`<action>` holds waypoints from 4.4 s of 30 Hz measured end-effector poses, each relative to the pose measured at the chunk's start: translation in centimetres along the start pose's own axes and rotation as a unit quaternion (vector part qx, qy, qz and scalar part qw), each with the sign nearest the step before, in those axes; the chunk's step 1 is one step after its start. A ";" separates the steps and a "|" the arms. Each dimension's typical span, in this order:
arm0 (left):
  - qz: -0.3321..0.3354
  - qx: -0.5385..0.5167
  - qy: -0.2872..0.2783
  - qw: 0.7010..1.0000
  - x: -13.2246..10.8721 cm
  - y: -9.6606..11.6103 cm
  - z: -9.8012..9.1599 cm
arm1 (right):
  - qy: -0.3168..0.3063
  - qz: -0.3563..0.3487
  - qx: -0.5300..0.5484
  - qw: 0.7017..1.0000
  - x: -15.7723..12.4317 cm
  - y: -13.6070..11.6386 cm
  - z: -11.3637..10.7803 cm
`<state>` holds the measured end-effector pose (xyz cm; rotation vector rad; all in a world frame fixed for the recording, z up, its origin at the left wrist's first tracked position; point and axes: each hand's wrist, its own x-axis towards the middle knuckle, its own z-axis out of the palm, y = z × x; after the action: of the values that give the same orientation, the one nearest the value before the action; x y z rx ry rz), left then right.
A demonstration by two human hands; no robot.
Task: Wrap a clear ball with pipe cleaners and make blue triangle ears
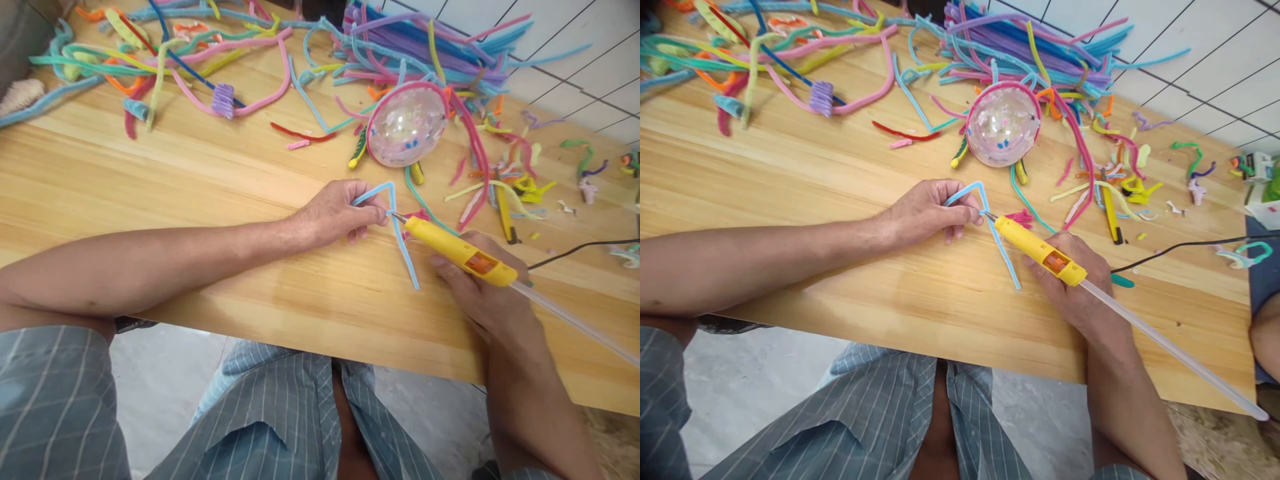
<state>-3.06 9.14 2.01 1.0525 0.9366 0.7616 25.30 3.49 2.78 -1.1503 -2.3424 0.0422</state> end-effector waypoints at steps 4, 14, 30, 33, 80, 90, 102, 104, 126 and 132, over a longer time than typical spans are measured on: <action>0.000 0.000 0.000 1.000 0.0 0.0 0.0 | -0.001 0.001 0.006 1.000 0.0 0.0 -0.1; 0.002 0.001 -0.001 1.000 0.0 0.0 0.0 | 0.006 -0.003 0.012 1.000 0.2 -0.1 0.0; -0.005 0.006 0.005 1.000 -0.1 0.2 0.1 | -0.004 0.036 0.032 0.999 0.0 -0.3 -0.1; -0.003 0.005 0.002 1.000 0.0 0.1 0.1 | -0.001 0.032 0.033 0.999 0.0 -0.3 -0.1; 0.003 0.002 -0.001 1.000 0.0 -0.2 0.0 | -0.006 0.112 0.067 0.991 -0.2 -1.2 -0.2; 0.003 -0.002 0.003 1.000 0.1 -0.2 0.0 | -0.017 0.053 0.035 0.998 -0.2 -0.8 -0.4; 0.002 0.000 -0.001 1.000 0.1 -0.2 -0.1 | -0.017 0.080 0.024 0.996 -0.3 -1.2 -0.3; 0.002 -0.001 -0.002 1.000 0.1 -0.3 -0.1 | -0.008 0.061 0.033 0.998 -0.1 -1.1 -0.3; 0.011 0.001 -0.005 1.000 0.1 -0.4 -0.1 | -0.023 0.052 0.041 0.998 -0.1 -0.8 -0.3; 0.009 0.002 -0.002 1.000 0.1 -0.4 -0.1 | -0.017 0.046 0.046 0.998 -0.1 -0.9 -0.3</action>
<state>-3.10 9.16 1.58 1.0668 0.9274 0.7730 24.81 2.84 3.21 -1.2204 -2.2898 0.2026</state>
